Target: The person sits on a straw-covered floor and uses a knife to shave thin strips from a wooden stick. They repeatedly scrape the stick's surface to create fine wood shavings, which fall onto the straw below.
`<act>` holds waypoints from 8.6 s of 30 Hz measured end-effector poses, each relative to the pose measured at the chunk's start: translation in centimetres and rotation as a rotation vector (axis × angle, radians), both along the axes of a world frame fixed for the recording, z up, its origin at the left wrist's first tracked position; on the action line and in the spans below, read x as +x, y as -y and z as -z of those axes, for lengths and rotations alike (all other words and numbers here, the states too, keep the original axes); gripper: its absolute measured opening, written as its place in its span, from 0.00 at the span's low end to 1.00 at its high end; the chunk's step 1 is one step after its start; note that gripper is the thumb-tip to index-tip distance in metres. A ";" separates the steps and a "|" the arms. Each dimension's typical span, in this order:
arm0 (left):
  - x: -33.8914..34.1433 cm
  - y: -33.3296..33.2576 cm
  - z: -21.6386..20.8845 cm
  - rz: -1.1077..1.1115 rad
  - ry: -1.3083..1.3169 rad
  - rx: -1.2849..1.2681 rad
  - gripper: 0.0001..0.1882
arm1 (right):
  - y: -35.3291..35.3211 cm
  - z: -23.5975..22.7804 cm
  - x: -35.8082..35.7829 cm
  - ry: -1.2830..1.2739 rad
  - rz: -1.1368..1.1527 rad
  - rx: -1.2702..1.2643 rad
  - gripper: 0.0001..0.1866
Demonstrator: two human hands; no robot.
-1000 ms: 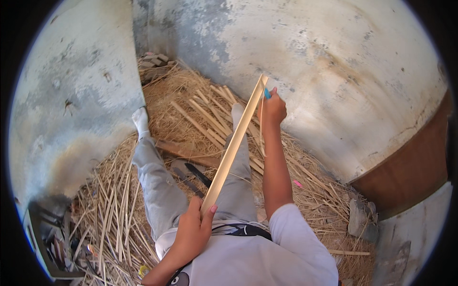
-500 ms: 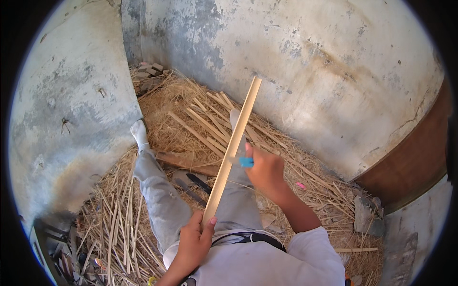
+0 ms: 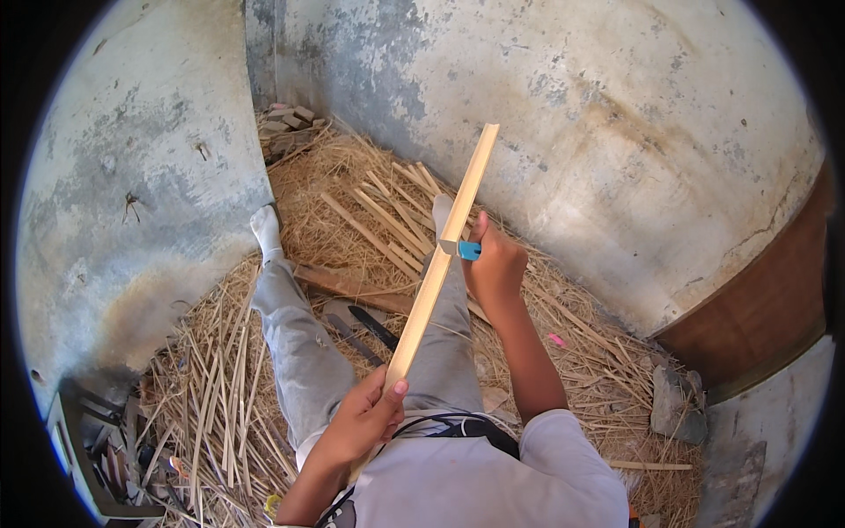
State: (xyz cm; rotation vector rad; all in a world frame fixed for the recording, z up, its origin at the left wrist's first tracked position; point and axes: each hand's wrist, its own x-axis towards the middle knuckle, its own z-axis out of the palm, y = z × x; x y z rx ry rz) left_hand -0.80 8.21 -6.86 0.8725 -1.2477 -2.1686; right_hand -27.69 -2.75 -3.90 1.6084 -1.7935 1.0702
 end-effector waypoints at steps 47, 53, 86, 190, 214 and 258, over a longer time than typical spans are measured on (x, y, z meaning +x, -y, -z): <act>-0.9 -3.1 -0.8 -0.018 0.319 -0.544 0.23 | 4.7 -7.5 -23.9 0.298 0.722 0.196 0.19; -1.3 -1.8 0.8 -0.160 0.271 -0.315 0.19 | -4.8 -3.1 -5.5 0.180 0.074 0.316 0.12; 0.0 -3.1 -0.9 -0.158 0.431 -0.585 0.17 | 5.2 -8.5 -24.0 0.519 0.668 -0.013 0.23; -2.9 -0.9 -1.1 -0.376 0.472 -0.641 0.19 | -1.8 3.9 1.6 -0.004 -0.257 -0.020 0.17; -1.6 0.5 1.5 -0.474 0.475 -0.620 0.18 | 6.1 -5.3 -2.7 0.481 -0.082 0.091 0.18; 0.5 -0.5 -0.2 -0.391 0.464 -0.625 0.18 | 9.7 -0.7 -6.7 0.483 0.042 -0.014 0.24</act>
